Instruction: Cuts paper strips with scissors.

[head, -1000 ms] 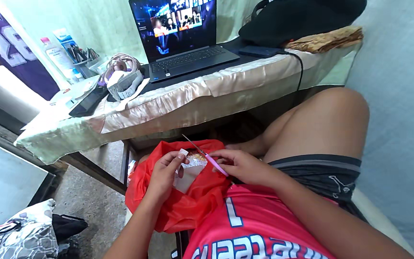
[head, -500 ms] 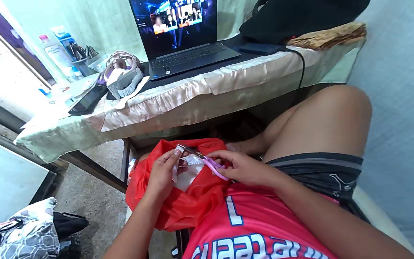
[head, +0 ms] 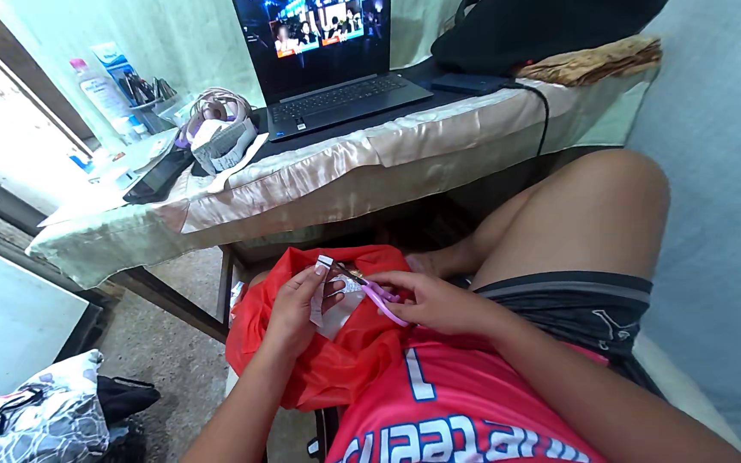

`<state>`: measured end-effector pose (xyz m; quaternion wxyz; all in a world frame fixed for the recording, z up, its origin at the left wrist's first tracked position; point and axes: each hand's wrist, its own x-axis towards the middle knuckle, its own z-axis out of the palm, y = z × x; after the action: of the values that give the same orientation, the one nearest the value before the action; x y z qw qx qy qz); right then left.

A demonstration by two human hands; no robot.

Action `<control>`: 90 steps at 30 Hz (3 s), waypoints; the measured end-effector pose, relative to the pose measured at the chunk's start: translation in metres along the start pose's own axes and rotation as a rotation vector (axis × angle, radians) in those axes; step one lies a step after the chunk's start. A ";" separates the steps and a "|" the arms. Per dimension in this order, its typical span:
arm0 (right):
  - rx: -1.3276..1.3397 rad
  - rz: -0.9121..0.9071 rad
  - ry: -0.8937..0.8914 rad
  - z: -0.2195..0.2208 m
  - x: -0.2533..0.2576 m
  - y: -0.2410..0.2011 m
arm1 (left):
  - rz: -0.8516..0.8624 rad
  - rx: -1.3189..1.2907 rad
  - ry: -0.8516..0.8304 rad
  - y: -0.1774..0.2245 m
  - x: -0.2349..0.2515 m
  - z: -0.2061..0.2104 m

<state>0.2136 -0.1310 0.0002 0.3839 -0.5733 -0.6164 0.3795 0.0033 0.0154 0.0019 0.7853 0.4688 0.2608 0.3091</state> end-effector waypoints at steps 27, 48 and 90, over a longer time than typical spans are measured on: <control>0.008 -0.026 -0.047 -0.010 -0.003 -0.002 | 0.047 0.153 -0.116 0.007 -0.002 -0.009; -0.015 -0.045 -0.053 -0.010 -0.003 0.000 | 0.049 0.162 -0.118 0.005 0.000 -0.010; -0.048 -0.079 -0.012 -0.009 -0.002 -0.001 | 0.081 0.154 -0.104 0.003 -0.001 -0.008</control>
<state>0.2216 -0.1323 0.0047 0.3812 -0.5552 -0.6497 0.3527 -0.0035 0.0207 0.0010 0.7464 0.5532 0.2234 0.2949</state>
